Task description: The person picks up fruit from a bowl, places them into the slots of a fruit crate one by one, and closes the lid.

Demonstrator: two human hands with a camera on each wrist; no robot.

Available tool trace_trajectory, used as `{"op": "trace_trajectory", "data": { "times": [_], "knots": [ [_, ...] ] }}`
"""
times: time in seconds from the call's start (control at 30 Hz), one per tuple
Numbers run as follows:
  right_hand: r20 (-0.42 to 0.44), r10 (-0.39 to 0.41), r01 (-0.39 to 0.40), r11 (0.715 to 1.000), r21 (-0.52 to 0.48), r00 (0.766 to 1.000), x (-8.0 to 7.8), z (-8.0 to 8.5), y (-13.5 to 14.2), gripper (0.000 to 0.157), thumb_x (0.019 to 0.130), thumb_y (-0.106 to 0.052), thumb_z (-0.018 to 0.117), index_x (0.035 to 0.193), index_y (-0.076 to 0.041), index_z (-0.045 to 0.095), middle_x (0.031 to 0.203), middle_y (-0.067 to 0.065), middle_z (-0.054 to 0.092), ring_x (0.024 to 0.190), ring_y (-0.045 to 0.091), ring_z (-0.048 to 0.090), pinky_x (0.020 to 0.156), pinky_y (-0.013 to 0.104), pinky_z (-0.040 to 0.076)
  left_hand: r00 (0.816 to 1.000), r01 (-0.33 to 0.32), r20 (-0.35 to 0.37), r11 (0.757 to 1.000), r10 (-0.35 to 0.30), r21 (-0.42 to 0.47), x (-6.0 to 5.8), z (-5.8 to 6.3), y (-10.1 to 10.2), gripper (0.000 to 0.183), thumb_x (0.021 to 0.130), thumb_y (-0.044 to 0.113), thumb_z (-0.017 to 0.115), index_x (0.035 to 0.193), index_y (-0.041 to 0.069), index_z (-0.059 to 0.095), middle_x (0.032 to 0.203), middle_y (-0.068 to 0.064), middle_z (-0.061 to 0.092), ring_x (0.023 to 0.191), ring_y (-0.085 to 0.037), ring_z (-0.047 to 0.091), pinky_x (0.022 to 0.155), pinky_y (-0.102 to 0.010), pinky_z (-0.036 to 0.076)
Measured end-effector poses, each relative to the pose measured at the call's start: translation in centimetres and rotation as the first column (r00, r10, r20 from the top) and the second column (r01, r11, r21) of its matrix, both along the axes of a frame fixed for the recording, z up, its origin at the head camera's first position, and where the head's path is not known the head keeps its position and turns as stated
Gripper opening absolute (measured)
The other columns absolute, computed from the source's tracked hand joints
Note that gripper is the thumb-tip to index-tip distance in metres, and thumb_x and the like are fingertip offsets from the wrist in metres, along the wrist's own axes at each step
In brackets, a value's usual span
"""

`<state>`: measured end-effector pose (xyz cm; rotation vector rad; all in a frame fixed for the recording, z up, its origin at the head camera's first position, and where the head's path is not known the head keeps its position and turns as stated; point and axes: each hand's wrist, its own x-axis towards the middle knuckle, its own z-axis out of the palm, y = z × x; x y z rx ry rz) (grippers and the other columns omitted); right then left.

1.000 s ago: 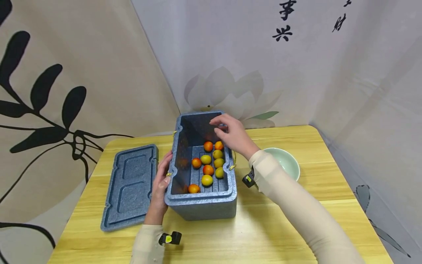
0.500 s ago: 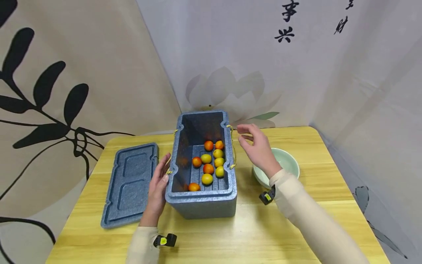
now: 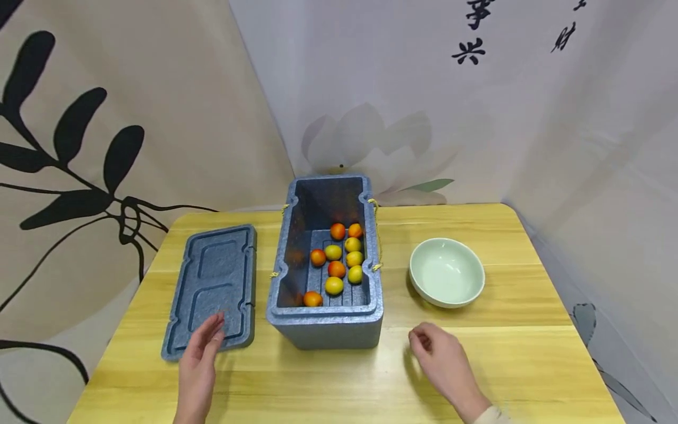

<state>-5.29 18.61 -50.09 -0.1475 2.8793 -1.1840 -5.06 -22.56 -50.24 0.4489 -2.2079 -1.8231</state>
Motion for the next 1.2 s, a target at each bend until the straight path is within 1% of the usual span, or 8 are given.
{"op": "trace_trajectory", "data": {
  "times": [0.1,0.2,0.3,0.4,0.5,0.7,0.8,1.2],
  "knots": [
    [0.115,0.312,-0.309,0.950,-0.046,0.943,1.7,-0.1,-2.1,0.006,0.095,-0.019,0.064,0.094,-0.016,0.070,0.085,-0.018,0.061,0.077,0.000,0.057,0.070,0.028,0.052,0.997,-0.078,0.027,0.996,0.079,-0.035,0.8,0.2,-2.1,0.041,0.102,0.005,0.049,0.142,-0.002,0.046,0.138,-0.013,0.053,0.124,-0.012,0.045,0.091,-0.012,0.039],
    [0.153,0.616,-0.581,0.784,-0.219,0.773,1.9,-0.3,-5.6,0.013,0.098,-0.024,0.061,0.104,-0.016,0.069,0.095,-0.017,0.062,0.085,-0.002,0.057,0.074,0.026,0.052,0.983,-0.172,0.047,0.981,0.176,-0.086,0.7,-0.3,-5.0,0.041,0.102,0.011,0.049,0.141,-0.001,0.048,0.133,-0.012,0.055,0.120,-0.010,0.048,0.090,-0.012,0.038],
    [0.124,0.751,-0.675,0.643,-0.361,0.649,1.2,-0.3,-10.4,0.021,0.100,-0.024,0.057,0.115,-0.013,0.067,0.106,-0.013,0.065,0.094,-0.003,0.059,0.080,0.022,0.051,0.967,-0.245,0.052,0.966,0.249,-0.078,-0.2,-1.9,-8.2,0.043,0.102,0.017,0.050,0.142,0.001,0.049,0.129,-0.009,0.058,0.116,-0.008,0.050,0.090,-0.011,0.038],
    [0.081,0.789,-0.664,0.563,-0.492,0.609,0.4,-0.1,-15.1,0.026,0.100,-0.021,0.057,0.123,-0.009,0.062,0.113,-0.009,0.065,0.102,0.000,0.059,0.086,0.022,0.049,0.962,-0.269,0.047,0.963,0.270,-0.011,-1.6,-3.2,-10.9,0.047,0.101,0.022,0.054,0.142,0.001,0.048,0.130,-0.005,0.057,0.118,-0.008,0.050,0.093,-0.012,0.039],
    [0.056,0.743,-0.591,0.574,-0.566,0.667,-0.5,0.0,-18.9,0.030,0.100,-0.020,0.057,0.128,-0.008,0.058,0.121,-0.003,0.063,0.111,0.007,0.058,0.091,0.025,0.048,0.964,-0.258,0.073,0.965,0.255,0.039,-3.0,-3.2,-12.3,0.051,0.101,0.024,0.054,0.145,-0.001,0.044,0.137,-0.008,0.053,0.126,-0.015,0.046,0.101,-0.019,0.037],
    [0.053,0.448,-0.385,0.817,-0.429,0.892,-2.3,-1.2,-25.4,0.045,0.102,-0.033,0.050,0.140,-0.009,0.049,0.136,0.000,0.051,0.125,0.017,0.049,0.101,0.034,0.042,0.965,-0.180,0.198,0.983,0.173,0.021,-4.7,-2.5,-13.8,0.057,0.104,0.027,0.048,0.152,0.002,0.032,0.150,-0.015,0.036,0.134,-0.022,0.034,0.112,-0.031,0.026],
    [0.045,0.259,-0.224,0.900,-0.374,0.965,-3.4,-2.4,-28.1,0.046,0.102,-0.027,0.051,0.142,-0.006,0.047,0.138,0.005,0.048,0.125,0.021,0.048,0.102,0.038,0.041,0.959,-0.175,0.229,0.985,0.167,0.015,-5.0,-3.3,-14.7,0.056,0.103,0.026,0.048,0.152,0.001,0.033,0.149,-0.017,0.036,0.129,-0.020,0.039,0.110,-0.032,0.031],
    [0.067,0.007,0.021,0.913,-0.408,0.998,-6.4,-4.8,-32.3,0.044,0.101,-0.014,0.051,0.142,0.003,0.047,0.142,0.017,0.048,0.131,0.033,0.043,0.105,0.047,0.036,0.959,-0.188,0.227,0.980,0.170,0.060,-5.0,-4.1,-16.4,0.051,0.096,0.016,0.063,0.141,-0.003,0.049,0.131,-0.004,0.057,0.103,-0.001,0.056,0.082,-0.011,0.045]
  ]
}}
